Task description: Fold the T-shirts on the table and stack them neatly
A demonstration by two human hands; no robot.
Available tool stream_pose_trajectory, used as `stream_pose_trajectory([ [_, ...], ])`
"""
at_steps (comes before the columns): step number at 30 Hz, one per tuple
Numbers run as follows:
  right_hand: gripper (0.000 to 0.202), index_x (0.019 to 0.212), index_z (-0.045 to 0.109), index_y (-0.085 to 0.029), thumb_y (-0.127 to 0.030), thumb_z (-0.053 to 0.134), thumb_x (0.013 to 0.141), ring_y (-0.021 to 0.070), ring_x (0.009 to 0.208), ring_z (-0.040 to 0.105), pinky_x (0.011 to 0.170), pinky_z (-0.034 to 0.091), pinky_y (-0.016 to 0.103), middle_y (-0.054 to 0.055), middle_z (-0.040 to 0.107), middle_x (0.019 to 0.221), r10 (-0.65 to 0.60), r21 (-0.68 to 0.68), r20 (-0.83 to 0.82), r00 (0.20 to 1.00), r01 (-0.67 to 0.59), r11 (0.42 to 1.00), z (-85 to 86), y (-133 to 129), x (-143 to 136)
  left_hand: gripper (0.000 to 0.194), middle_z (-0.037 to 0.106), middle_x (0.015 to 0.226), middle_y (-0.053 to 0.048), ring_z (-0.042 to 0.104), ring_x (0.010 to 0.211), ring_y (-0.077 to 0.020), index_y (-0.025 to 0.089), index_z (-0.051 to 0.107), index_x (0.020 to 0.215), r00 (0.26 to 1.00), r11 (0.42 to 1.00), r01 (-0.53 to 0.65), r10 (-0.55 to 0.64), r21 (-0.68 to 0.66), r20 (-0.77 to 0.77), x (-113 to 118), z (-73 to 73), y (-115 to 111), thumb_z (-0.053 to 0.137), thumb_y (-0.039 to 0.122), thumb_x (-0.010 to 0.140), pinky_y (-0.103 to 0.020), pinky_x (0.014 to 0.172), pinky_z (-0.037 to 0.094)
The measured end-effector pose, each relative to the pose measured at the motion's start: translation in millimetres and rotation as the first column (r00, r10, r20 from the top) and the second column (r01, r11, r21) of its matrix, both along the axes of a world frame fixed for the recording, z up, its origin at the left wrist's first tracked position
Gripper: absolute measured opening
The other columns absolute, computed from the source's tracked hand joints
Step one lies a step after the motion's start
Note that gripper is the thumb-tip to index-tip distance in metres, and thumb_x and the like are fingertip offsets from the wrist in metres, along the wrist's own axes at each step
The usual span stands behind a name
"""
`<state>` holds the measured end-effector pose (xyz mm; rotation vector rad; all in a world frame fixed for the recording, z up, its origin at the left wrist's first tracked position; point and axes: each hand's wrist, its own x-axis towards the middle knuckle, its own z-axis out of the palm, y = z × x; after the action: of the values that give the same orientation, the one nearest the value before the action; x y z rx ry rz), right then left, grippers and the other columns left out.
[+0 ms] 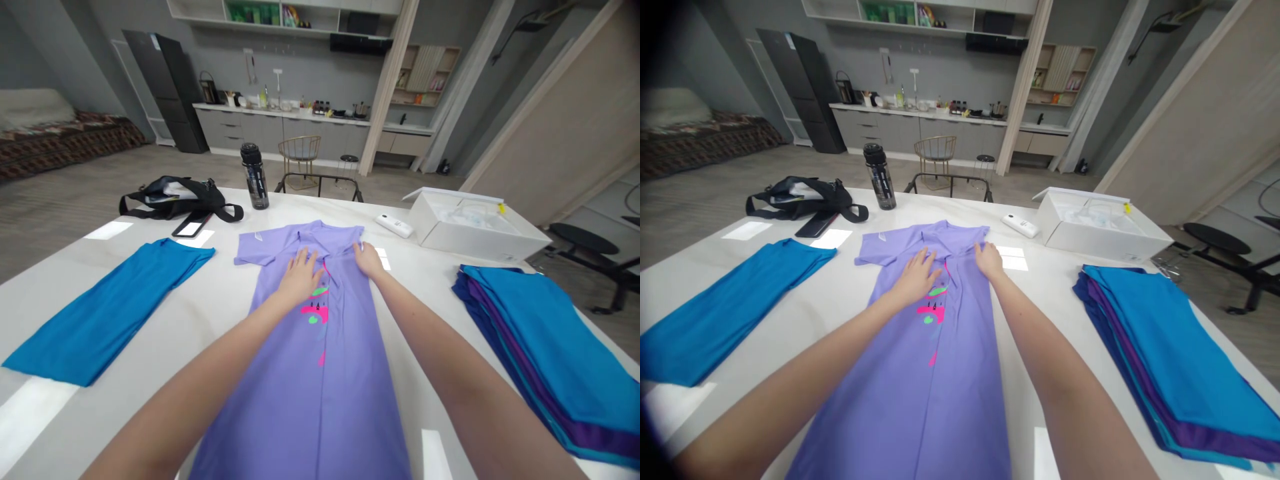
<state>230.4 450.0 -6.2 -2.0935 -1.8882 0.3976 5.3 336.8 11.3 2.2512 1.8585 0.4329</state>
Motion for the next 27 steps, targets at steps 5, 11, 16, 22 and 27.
stream_pose_trajectory([
  [5, 0.063, 0.131, 0.065, -0.013, -0.057, 0.032, 0.102, 0.0402, 0.133, 0.051, 0.107, 0.039, 0.059, 0.023, 0.060, 0.139, -0.203, 0.029, -0.027, 0.979, 0.204, 0.978, 4.5, 62.8, 10.8, 0.059, 0.028, 0.166, -0.020, 0.027, 0.155, -0.0325, 0.013, 0.036, 0.156, 0.998, 0.995, -0.070, 0.070, 0.077, 0.004, -4.2, -2.7, 99.4, 0.036, 0.040, 0.104, -0.052, 0.123, 0.027],
  [11, 0.048, 0.105, 0.076, -0.021, -0.059, 0.050, 0.094, 0.0375, 0.117, 0.063, 0.101, 0.044, 0.058, 0.018, 0.072, 0.116, -0.257, -0.020, -0.065, 0.964, 0.257, 0.966, -12.1, 122.2, 21.4, 0.059, 0.042, 0.160, -0.015, 0.038, 0.150, -0.0235, 0.010, 0.040, 0.155, 0.975, 0.995, -0.087, 0.096, -0.056, 0.202, -47.2, -22.4, 190.9, 0.027, 0.037, 0.105, -0.036, 0.123, 0.028],
  [16, 0.028, 0.099, 0.072, -0.023, -0.047, 0.060, 0.090, 0.0354, 0.112, 0.065, 0.099, 0.044, 0.055, 0.015, 0.073, 0.111, -0.266, -0.003, -0.063, 0.962, 0.266, 0.964, -24.6, 142.4, 23.3, 0.061, 0.040, 0.162, -0.001, 0.037, 0.150, -0.0182, 0.022, 0.040, 0.157, 0.954, 0.997, 0.008, 0.017, -0.083, 0.299, -94.3, -43.2, 203.1, 0.026, 0.048, 0.104, -0.032, 0.125, 0.025],
  [22, 0.030, 0.117, 0.064, -0.024, -0.041, 0.047, 0.100, 0.0339, 0.114, 0.061, 0.099, 0.040, 0.055, 0.013, 0.073, 0.111, -0.129, 0.209, 0.056, 0.990, 0.115, 0.971, -24.3, 144.2, 17.5, 0.062, 0.028, 0.168, -0.004, 0.021, 0.157, -0.0244, 0.022, 0.037, 0.159, 0.998, 0.993, -0.010, 0.002, -0.114, -0.067, -114.8, -48.1, 194.2, 0.021, 0.049, 0.105, -0.049, 0.127, 0.016],
  [27, 0.037, 0.121, 0.062, -0.019, -0.044, 0.042, 0.102, 0.0343, 0.113, 0.060, 0.097, 0.042, 0.052, 0.017, 0.069, 0.120, -0.107, 0.243, 0.091, 0.990, 0.083, 0.967, -23.7, 141.4, 21.2, 0.060, 0.027, 0.168, -0.012, 0.024, 0.156, -0.0300, 0.018, 0.036, 0.158, 0.990, 0.995, -0.095, 0.095, 0.010, -0.107, -103.4, -41.0, 192.7, 0.022, 0.044, 0.106, -0.060, 0.125, 0.017],
])
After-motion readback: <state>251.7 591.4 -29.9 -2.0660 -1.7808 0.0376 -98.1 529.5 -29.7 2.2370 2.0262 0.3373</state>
